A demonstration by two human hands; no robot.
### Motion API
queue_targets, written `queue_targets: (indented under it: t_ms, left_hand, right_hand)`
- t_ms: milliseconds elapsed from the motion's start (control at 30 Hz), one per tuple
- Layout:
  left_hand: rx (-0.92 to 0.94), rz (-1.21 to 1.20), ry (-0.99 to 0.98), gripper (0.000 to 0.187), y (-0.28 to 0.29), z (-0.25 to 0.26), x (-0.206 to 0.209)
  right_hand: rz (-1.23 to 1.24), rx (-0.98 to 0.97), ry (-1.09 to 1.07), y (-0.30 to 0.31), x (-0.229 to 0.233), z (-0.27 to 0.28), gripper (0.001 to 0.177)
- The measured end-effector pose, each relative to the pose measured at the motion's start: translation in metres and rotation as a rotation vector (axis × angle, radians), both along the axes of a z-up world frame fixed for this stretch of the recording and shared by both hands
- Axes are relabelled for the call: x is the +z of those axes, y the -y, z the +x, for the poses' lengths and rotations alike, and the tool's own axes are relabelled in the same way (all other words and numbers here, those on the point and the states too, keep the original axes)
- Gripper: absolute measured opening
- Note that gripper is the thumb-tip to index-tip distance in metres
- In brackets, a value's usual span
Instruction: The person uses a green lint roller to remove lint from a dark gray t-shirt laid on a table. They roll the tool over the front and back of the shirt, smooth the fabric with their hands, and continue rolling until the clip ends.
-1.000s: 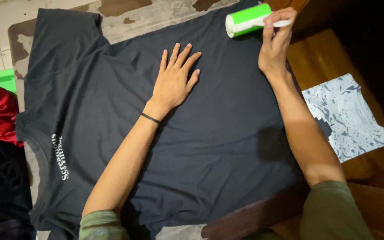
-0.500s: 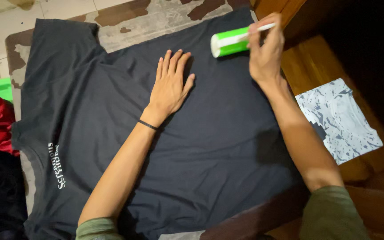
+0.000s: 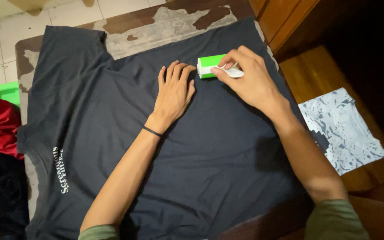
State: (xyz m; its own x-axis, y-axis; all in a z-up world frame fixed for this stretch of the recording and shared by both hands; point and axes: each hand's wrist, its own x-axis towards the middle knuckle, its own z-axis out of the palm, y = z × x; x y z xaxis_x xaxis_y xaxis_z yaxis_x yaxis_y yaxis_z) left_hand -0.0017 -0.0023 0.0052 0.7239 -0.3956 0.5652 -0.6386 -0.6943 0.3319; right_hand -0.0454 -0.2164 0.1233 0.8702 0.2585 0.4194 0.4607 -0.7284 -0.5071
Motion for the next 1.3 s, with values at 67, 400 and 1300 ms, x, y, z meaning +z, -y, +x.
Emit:
queue_targets:
  t_ms: [67, 400, 1300]
  left_hand:
    - [0.001, -0.01, -0.022, 0.038, 0.0, 0.0, 0.0]
    - [0.092, 0.057, 0.019, 0.037, 0.001, 0.001, -0.005]
    - [0.031, 0.085, -0.095, 0.041, -0.005, -0.014, 0.001]
  right_hand:
    - [-0.036, -0.04, -0.035, 0.0, 0.0, -0.001, 0.024]
    - [-0.045, -0.044, -0.148, 0.008, -0.003, 0.0, 0.03]
    - [0.036, 0.018, -0.032, 0.012, -0.022, -0.022, 0.027]
